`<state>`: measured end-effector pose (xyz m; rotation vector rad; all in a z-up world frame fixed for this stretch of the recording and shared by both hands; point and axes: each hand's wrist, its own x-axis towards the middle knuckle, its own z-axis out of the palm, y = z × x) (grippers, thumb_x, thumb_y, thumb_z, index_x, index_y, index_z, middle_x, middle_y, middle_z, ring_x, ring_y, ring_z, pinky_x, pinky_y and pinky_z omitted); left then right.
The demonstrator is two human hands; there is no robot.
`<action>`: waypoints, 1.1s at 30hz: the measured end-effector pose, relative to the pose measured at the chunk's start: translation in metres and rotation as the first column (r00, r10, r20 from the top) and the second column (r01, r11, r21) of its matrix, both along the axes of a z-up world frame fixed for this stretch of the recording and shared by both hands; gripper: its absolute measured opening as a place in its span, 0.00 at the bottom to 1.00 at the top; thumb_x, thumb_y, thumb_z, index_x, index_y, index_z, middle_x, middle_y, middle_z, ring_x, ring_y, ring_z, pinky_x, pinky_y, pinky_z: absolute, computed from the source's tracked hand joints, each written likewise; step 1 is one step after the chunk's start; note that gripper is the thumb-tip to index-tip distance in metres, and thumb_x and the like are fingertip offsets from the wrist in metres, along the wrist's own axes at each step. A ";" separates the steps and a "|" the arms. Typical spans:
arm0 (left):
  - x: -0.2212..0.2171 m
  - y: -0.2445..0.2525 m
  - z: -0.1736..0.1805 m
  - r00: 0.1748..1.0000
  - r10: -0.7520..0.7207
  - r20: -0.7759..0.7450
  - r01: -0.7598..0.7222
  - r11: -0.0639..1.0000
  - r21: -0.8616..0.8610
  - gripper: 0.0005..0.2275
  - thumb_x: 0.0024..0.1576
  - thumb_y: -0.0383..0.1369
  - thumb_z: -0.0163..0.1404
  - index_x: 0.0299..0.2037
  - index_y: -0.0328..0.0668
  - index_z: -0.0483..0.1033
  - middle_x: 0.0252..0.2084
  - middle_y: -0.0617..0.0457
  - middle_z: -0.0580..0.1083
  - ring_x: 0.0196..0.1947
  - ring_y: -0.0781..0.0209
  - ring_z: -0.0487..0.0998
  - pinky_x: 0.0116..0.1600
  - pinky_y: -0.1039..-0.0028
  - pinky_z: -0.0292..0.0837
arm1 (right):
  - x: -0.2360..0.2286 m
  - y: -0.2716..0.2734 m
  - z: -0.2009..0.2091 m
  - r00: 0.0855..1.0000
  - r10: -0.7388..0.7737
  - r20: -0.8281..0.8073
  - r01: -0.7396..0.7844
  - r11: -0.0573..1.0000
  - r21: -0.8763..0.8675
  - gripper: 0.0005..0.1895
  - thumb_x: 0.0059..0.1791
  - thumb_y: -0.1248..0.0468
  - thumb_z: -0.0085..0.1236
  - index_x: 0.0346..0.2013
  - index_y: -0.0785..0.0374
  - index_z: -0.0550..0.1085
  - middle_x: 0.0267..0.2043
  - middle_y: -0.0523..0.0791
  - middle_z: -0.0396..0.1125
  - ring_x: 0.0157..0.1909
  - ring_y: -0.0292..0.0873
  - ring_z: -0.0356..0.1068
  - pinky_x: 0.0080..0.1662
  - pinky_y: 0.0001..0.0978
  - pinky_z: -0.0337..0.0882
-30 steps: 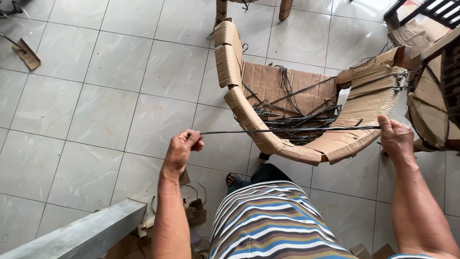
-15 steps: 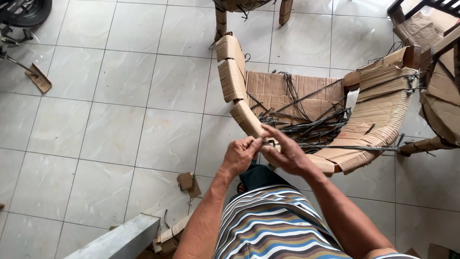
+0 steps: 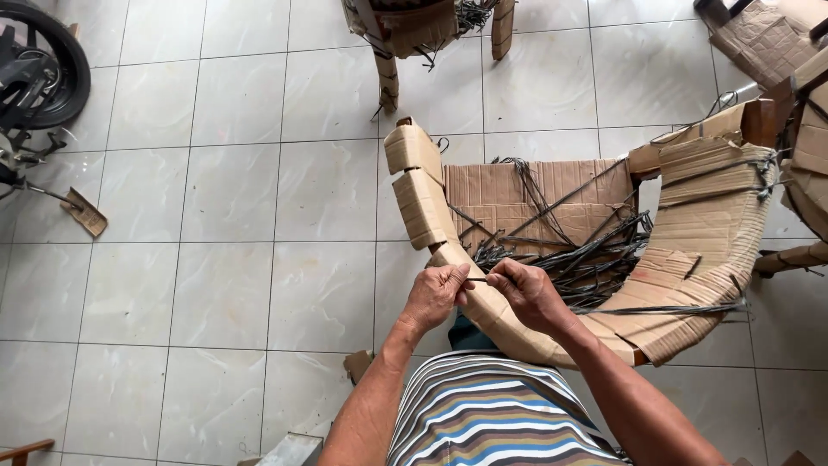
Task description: Binding a chair frame with black plastic or rattan strips over protective cardboard.
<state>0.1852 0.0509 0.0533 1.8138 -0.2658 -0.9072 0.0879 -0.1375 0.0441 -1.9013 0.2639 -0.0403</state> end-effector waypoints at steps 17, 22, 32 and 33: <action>0.058 -0.001 -0.007 0.976 -0.162 -0.143 0.157 0.986 -0.048 0.08 0.60 0.38 0.58 0.32 0.46 0.83 0.24 0.57 0.81 0.29 0.71 0.79 0.39 0.81 0.73 | 0.036 -0.022 0.016 0.967 -0.051 -0.250 0.032 0.996 -0.079 0.04 0.49 0.62 0.63 0.35 0.57 0.82 0.24 0.50 0.74 0.29 0.46 0.72 0.34 0.39 0.70; 0.075 0.000 -0.017 0.970 -0.198 -0.143 0.185 0.978 -0.098 0.07 0.59 0.34 0.58 0.32 0.42 0.82 0.25 0.51 0.81 0.29 0.66 0.78 0.37 0.76 0.73 | 0.039 -0.023 0.016 0.953 -0.121 -0.277 0.090 0.989 -0.120 0.06 0.47 0.62 0.66 0.37 0.58 0.82 0.26 0.53 0.75 0.31 0.53 0.75 0.36 0.44 0.72; 0.098 -0.004 -0.023 1.000 -0.003 0.004 0.003 1.000 0.030 0.13 0.62 0.40 0.56 0.24 0.53 0.83 0.17 0.58 0.78 0.20 0.69 0.75 0.33 0.78 0.74 | 0.071 -0.029 -0.023 0.937 -0.198 -0.286 0.187 0.980 -0.066 0.03 0.48 0.64 0.65 0.36 0.58 0.82 0.23 0.49 0.73 0.28 0.46 0.71 0.34 0.39 0.70; 0.103 -0.004 -0.016 0.992 0.122 0.017 -0.123 0.992 0.041 0.12 0.62 0.37 0.55 0.26 0.50 0.83 0.17 0.56 0.78 0.20 0.69 0.74 0.34 0.77 0.74 | 0.074 -0.032 -0.034 0.939 -0.221 -0.264 0.207 0.975 -0.078 0.03 0.48 0.63 0.66 0.35 0.58 0.82 0.23 0.50 0.73 0.28 0.46 0.71 0.35 0.39 0.71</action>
